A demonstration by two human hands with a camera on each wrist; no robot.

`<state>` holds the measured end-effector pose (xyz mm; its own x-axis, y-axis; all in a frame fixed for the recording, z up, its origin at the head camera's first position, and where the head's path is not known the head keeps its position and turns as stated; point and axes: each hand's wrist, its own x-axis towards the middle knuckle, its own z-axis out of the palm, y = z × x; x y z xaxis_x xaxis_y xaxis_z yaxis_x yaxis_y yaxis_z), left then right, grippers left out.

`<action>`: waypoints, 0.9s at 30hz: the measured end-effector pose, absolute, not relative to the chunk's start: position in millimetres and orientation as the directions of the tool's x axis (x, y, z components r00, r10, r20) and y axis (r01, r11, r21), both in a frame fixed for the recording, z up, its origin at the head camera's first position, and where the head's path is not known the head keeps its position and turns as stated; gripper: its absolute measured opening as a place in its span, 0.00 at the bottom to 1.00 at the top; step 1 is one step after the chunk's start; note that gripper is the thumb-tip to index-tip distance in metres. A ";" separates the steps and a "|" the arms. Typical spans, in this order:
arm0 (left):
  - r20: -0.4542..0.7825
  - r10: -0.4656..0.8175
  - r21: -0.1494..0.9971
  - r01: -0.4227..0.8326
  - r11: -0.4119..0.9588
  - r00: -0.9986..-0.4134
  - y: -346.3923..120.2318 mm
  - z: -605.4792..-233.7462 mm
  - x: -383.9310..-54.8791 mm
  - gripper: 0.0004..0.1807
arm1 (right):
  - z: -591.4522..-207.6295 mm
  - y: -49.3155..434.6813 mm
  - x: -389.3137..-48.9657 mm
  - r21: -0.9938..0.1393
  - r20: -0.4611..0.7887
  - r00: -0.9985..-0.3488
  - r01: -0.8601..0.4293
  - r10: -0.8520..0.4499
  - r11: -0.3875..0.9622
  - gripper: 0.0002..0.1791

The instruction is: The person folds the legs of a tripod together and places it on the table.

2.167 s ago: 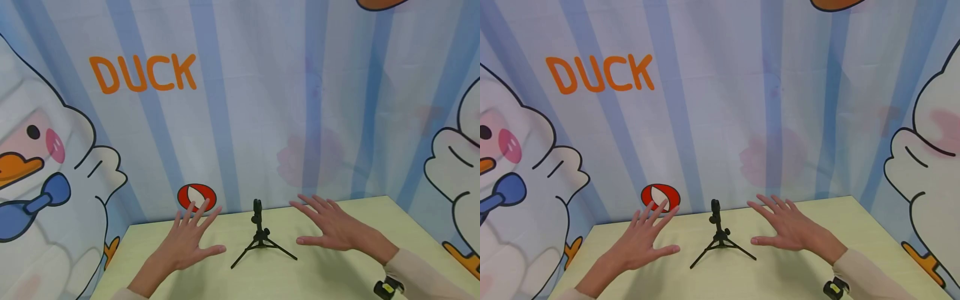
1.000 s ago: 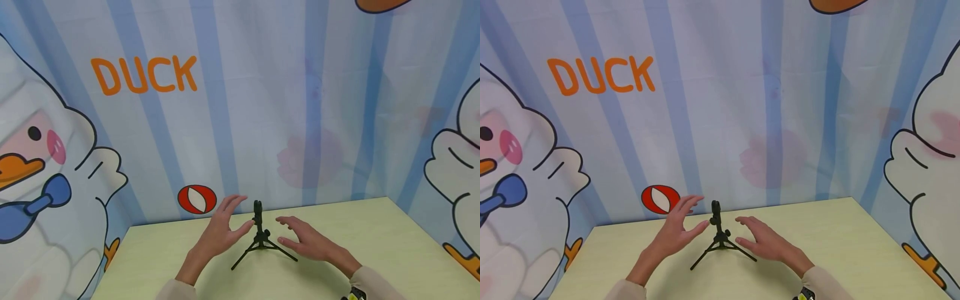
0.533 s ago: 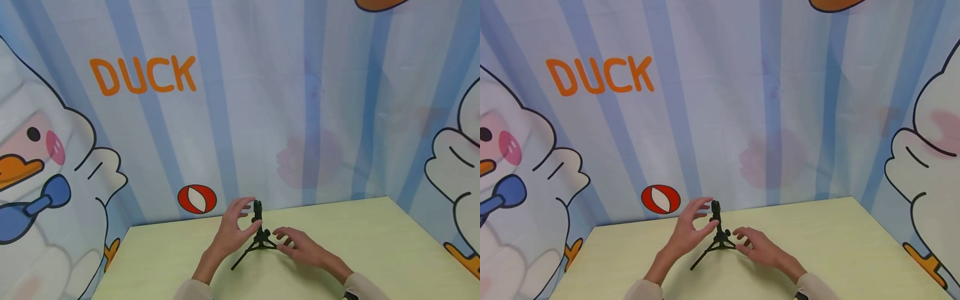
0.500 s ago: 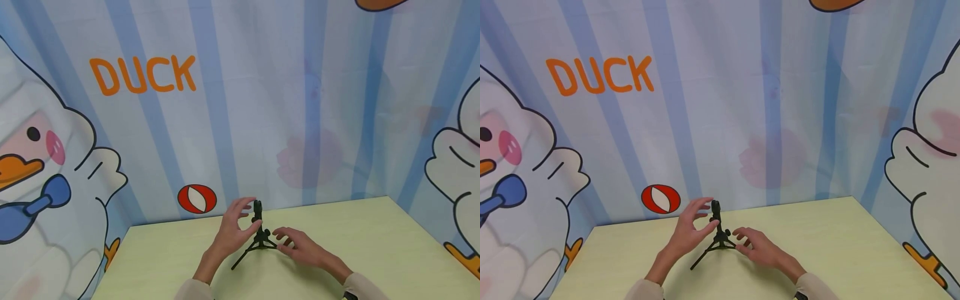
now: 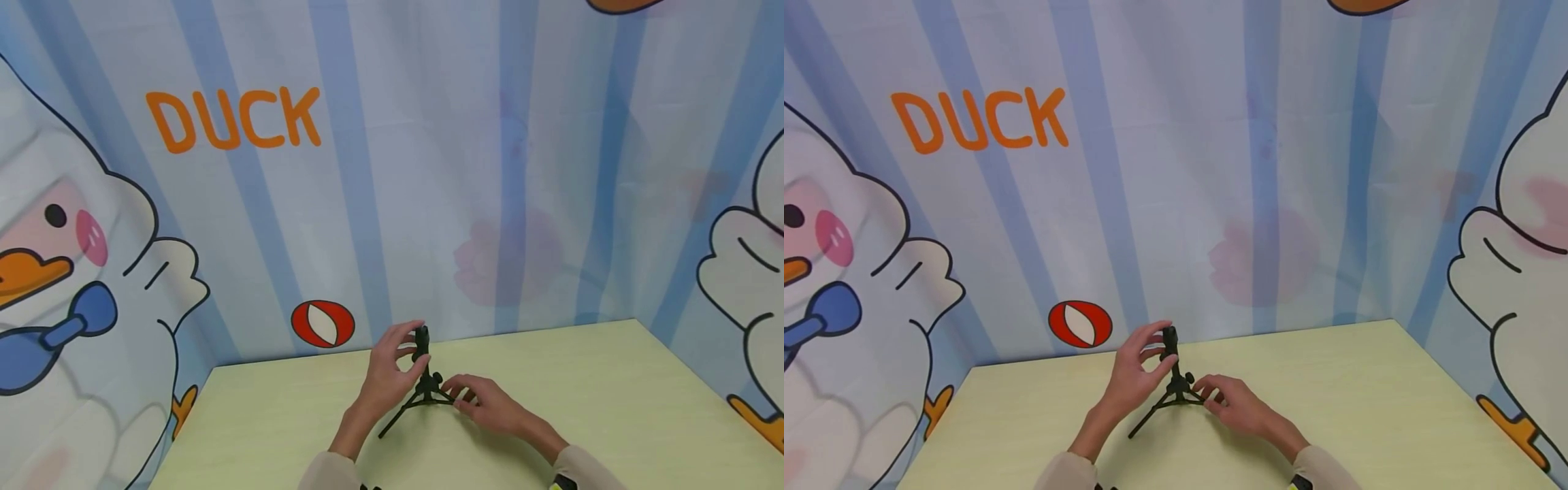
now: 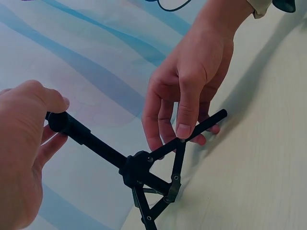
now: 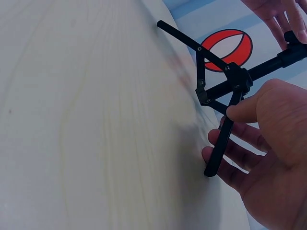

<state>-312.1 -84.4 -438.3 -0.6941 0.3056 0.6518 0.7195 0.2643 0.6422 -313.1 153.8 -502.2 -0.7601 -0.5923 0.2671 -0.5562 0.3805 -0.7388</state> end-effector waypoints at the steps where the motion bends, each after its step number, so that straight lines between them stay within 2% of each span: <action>1: 0.653 0.305 0.642 0.720 0.263 -0.693 -84.4 -438.0 -312.0 0.32 | -502.3 153.3 -313.3 -0.739 0.268 -0.760 -0.557 -0.592 0.380 0.14; 7: 0.652 0.314 0.638 0.723 0.265 -0.690 -85.3 -437.5 -312.0 0.33 | -500.7 151.6 -313.0 -0.758 0.235 -0.769 -0.528 -0.595 0.383 0.14; 16: 0.624 0.348 0.643 0.713 0.280 -0.700 -88.0 -433.8 -310.2 0.35 | -492.3 147.0 -314.1 -0.860 0.069 -0.791 -0.356 -0.608 0.366 0.18; 22: 0.602 0.370 0.650 0.703 0.289 -0.708 -88.0 -431.0 -309.6 0.35 | -487.5 151.0 -319.4 -0.935 -0.088 -0.767 -0.157 -0.635 0.318 0.25; 27: 0.589 0.375 0.650 0.695 0.307 -0.716 -88.4 -430.9 -309.6 0.34 | -488.8 155.8 -327.3 -0.952 -0.142 -0.727 -0.084 -0.672 0.293 0.29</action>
